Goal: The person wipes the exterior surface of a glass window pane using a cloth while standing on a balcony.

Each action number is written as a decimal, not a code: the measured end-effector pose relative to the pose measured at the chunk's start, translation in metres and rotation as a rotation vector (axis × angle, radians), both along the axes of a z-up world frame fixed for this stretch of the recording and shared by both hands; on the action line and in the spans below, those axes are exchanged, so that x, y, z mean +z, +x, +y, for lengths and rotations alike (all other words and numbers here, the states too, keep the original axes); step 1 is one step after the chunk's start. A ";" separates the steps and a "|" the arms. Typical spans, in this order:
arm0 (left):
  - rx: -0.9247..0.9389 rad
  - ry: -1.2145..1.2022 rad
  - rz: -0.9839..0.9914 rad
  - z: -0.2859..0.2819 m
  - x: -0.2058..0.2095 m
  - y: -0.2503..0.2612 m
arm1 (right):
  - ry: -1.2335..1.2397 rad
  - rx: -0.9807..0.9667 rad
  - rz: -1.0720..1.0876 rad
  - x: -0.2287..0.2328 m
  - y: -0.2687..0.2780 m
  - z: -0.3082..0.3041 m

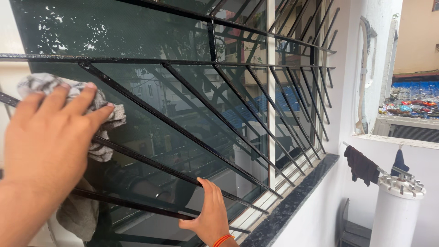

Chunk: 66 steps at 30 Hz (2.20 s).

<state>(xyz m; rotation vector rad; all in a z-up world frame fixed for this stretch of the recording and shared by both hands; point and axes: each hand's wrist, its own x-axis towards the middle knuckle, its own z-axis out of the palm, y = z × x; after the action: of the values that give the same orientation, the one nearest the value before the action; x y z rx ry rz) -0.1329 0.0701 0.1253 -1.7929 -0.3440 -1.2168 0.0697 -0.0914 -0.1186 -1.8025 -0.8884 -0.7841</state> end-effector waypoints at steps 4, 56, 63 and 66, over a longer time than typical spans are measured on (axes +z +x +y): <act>-0.045 -0.023 0.041 -0.006 -0.012 0.016 | 0.037 0.005 -0.015 -0.002 -0.001 0.000; -0.088 0.027 0.070 0.014 -0.005 0.016 | 0.016 -0.006 0.010 0.001 0.000 0.000; -0.035 -0.051 0.140 -0.005 -0.011 0.025 | 0.001 0.018 0.103 0.007 -0.006 -0.002; -0.033 -0.090 0.197 -0.020 -0.015 0.033 | 0.007 0.006 0.120 0.009 -0.007 0.000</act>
<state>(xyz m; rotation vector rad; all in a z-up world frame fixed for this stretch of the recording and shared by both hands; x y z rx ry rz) -0.1001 0.0502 0.1099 -1.9851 -0.2600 -1.0507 0.0623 -0.0918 -0.1098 -1.8197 -0.8111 -0.6675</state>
